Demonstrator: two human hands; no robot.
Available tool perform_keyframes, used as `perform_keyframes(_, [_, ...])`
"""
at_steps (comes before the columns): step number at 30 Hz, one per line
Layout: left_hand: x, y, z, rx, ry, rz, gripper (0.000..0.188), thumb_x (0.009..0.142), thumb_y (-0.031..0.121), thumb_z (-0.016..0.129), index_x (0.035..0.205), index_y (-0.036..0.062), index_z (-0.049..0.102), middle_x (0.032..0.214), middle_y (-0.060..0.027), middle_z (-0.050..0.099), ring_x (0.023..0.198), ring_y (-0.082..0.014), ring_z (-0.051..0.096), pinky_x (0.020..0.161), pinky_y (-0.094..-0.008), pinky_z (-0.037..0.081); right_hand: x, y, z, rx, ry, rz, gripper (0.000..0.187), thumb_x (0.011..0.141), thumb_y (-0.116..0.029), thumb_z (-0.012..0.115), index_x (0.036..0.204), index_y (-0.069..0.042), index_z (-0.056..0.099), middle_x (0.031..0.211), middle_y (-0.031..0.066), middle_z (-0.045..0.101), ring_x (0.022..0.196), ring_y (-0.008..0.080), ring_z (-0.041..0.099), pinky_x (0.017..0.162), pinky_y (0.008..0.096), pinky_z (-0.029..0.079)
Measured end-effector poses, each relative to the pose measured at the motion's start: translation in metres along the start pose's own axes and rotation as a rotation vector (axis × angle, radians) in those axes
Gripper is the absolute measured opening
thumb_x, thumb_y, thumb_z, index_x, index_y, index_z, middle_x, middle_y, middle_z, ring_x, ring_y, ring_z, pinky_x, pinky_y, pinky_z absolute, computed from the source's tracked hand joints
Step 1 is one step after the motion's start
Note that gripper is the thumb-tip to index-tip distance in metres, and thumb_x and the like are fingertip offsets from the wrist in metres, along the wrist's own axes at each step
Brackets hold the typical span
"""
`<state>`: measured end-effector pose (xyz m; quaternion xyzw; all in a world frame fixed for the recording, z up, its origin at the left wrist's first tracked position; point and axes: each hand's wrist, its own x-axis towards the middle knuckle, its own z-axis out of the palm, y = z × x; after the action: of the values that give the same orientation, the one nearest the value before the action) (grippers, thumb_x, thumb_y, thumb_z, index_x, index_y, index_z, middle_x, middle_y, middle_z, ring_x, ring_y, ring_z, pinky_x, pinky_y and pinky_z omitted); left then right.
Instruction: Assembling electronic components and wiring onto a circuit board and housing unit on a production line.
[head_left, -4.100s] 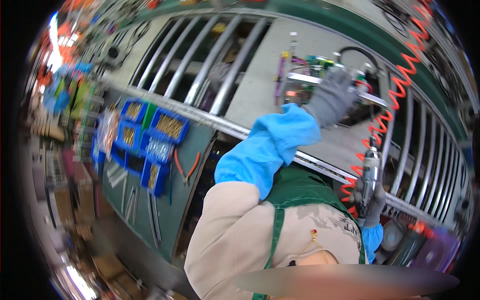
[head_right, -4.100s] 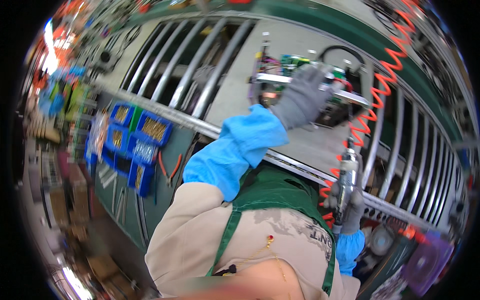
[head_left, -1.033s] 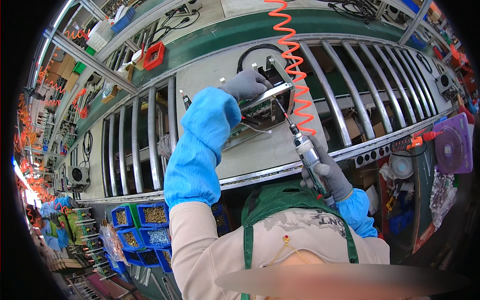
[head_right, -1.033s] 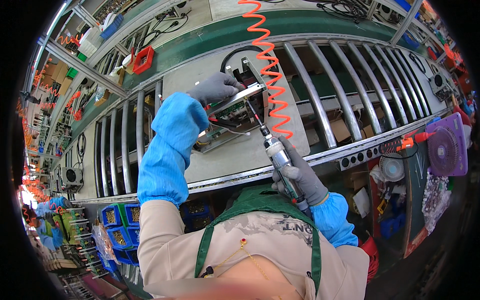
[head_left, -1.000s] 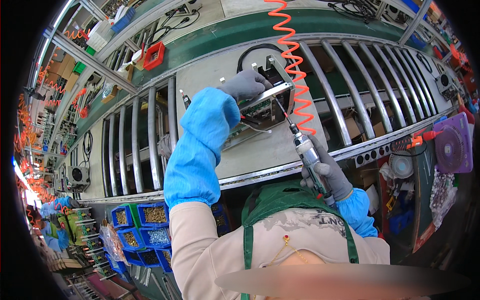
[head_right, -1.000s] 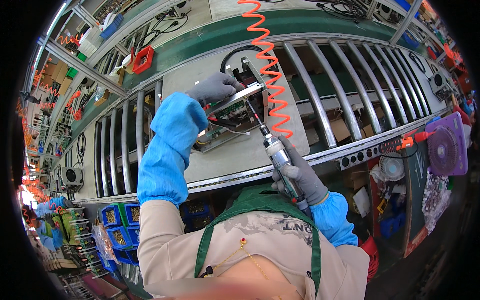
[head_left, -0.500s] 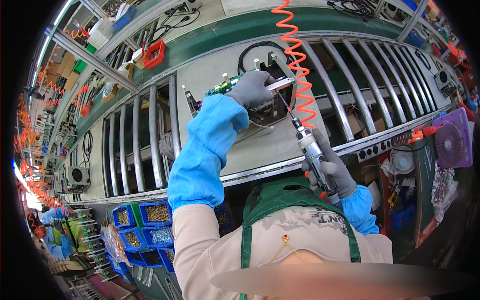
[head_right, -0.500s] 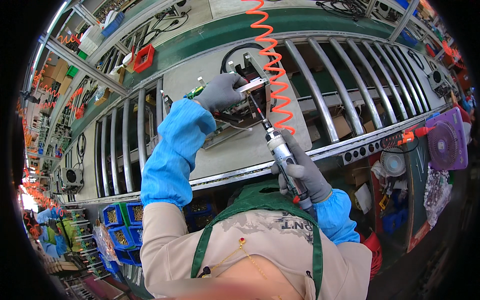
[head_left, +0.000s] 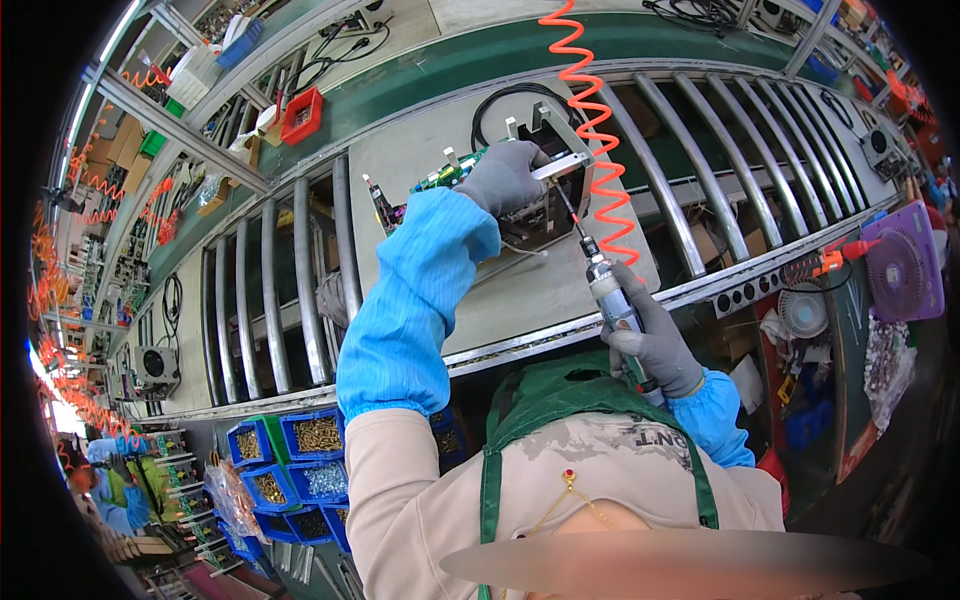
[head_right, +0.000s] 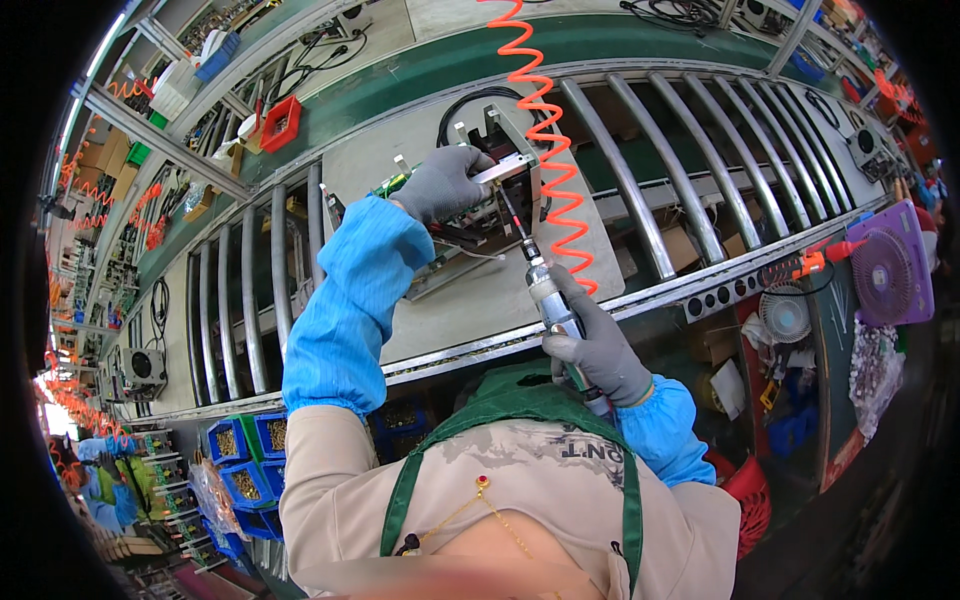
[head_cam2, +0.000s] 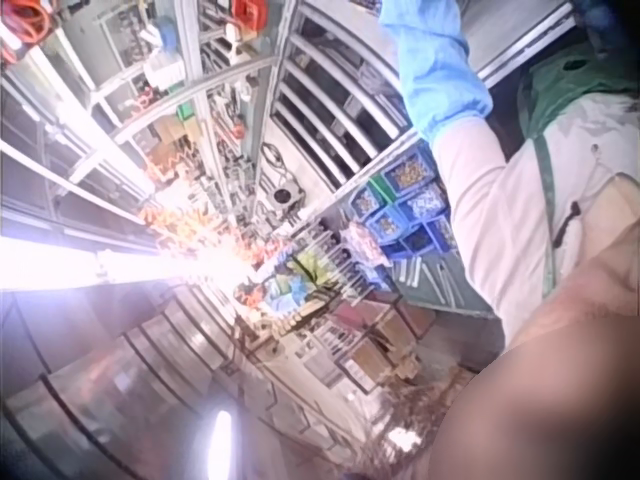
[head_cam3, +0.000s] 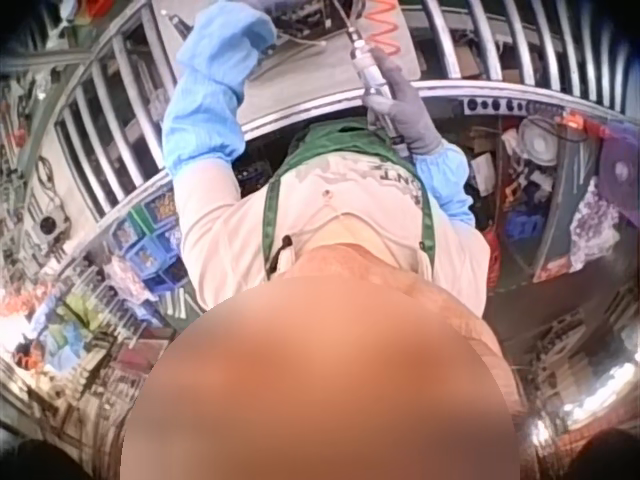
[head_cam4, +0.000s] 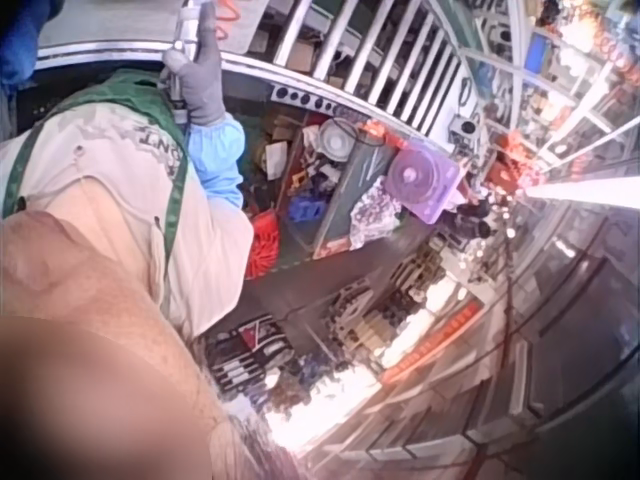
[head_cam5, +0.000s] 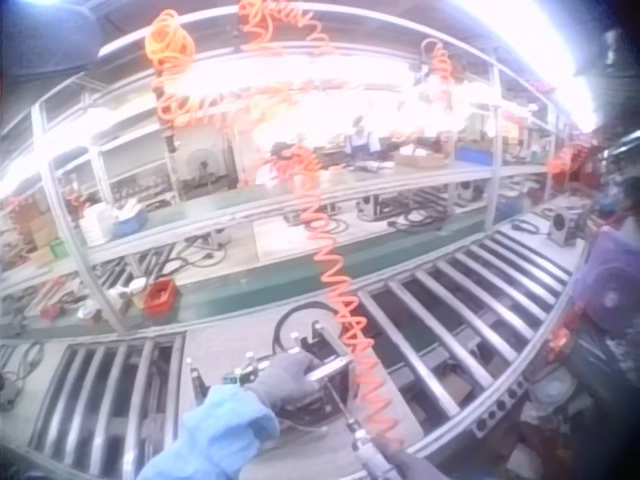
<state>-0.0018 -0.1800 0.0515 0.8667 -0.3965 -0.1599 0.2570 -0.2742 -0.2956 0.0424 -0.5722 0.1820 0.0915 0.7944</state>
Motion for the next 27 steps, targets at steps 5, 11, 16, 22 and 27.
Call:
perform_keyframes(5, [0.004,-0.001,0.002,0.041,-0.006,0.019,0.035,0.071,0.014,0.065,0.104,0.0024,0.065,0.093,-0.0163,0.068,0.086,-0.0279,0.066,0.080,-0.0346,0.051,-0.001,-0.001,-0.004,-0.001,-0.007,0.014,0.089,0.067,-0.013,0.060,0.148,-0.017,0.024,0.086,0.0102,0.055,0.056,0.0144,0.057,0.053,0.0272,0.051])
perform_keyframes(11, [0.010,0.001,0.005,0.026,0.015,0.026,0.033,0.071,0.014,0.065,0.103,0.0032,0.066,0.093,-0.0162,0.068,0.087,-0.0287,0.066,0.080,-0.0349,0.051,0.001,-0.006,-0.013,-0.054,-0.017,0.006,0.087,0.069,-0.015,0.060,0.148,-0.017,0.024,0.085,0.0080,0.055,0.057,0.0130,0.057,0.055,0.0263,0.050])
perform_keyframes(16, [0.014,0.005,0.008,0.041,0.004,0.016,0.033,0.072,0.014,0.065,0.103,0.0038,0.066,0.093,-0.0163,0.068,0.087,-0.0290,0.066,0.080,-0.0348,0.050,-0.001,-0.005,-0.013,-0.015,-0.010,0.000,0.087,0.069,-0.015,0.061,0.148,-0.018,0.025,0.087,0.0067,0.055,0.061,0.0112,0.054,0.057,0.0251,0.048])
perform_keyframes(22, [0.007,0.009,0.019,0.025,0.078,0.071,0.054,0.070,0.008,0.065,0.122,0.0019,0.053,0.107,-0.0195,0.062,0.098,-0.0330,0.061,0.086,-0.0365,0.049,0.002,-0.002,-0.014,-0.058,-0.004,-0.074,0.088,0.069,-0.015,0.061,0.148,-0.016,0.024,0.085,0.0061,0.054,0.061,0.0118,0.054,0.057,0.0260,0.048])
perform_keyframes(27, [0.002,0.008,0.026,0.122,0.212,0.133,0.078,0.068,0.005,0.066,0.138,0.0065,0.031,0.125,-0.0198,0.046,0.110,-0.0399,0.051,0.091,-0.0417,0.046,0.005,0.003,-0.015,-0.029,-0.013,-0.055,0.089,0.067,-0.013,0.061,0.148,-0.016,0.024,0.088,0.0089,0.054,0.058,0.0139,0.055,0.053,0.0271,0.050])
